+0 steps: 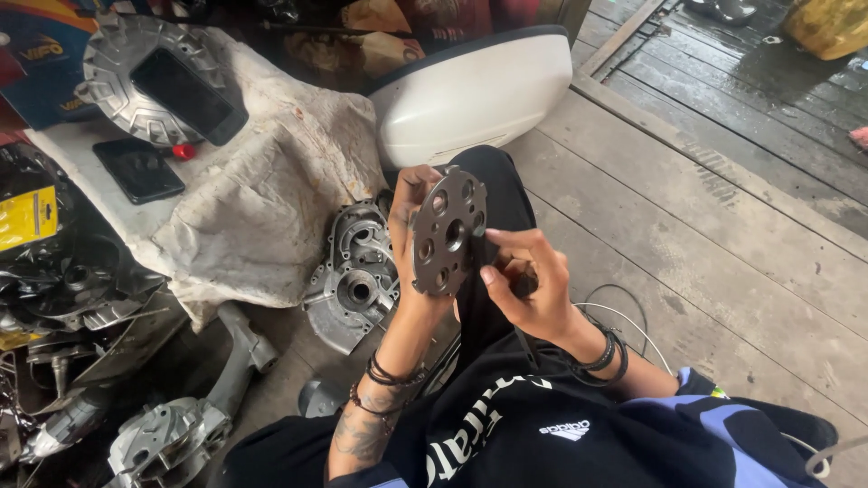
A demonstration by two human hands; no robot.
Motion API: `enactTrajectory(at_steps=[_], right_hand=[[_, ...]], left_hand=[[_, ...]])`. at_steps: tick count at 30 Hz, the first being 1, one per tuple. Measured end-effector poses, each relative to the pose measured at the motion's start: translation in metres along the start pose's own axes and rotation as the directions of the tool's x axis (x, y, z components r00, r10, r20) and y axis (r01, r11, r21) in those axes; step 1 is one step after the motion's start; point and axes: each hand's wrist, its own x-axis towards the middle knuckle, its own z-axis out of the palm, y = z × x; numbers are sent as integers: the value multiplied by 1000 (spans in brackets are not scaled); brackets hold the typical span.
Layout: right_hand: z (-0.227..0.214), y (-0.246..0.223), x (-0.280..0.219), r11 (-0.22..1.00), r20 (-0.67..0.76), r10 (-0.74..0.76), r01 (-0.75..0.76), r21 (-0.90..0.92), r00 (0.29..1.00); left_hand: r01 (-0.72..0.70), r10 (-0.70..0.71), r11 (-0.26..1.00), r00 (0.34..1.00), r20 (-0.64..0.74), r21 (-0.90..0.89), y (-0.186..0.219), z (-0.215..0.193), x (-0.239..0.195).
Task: Cleaning and inspecting a motorcycle engine component using a small hand tool.
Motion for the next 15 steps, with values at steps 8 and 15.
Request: enactTrajectory(at_steps=[8,15], right_hand=[[-3,4,0,1000,-17,7,-8,-12,1000],[-5,3,7,1000,-23,-22,22,-5,999]], left_hand=[[47,-47,998,999,-10,34,-5,5,-1],[66,-66,998,998,20,10,-11,0,-2]])
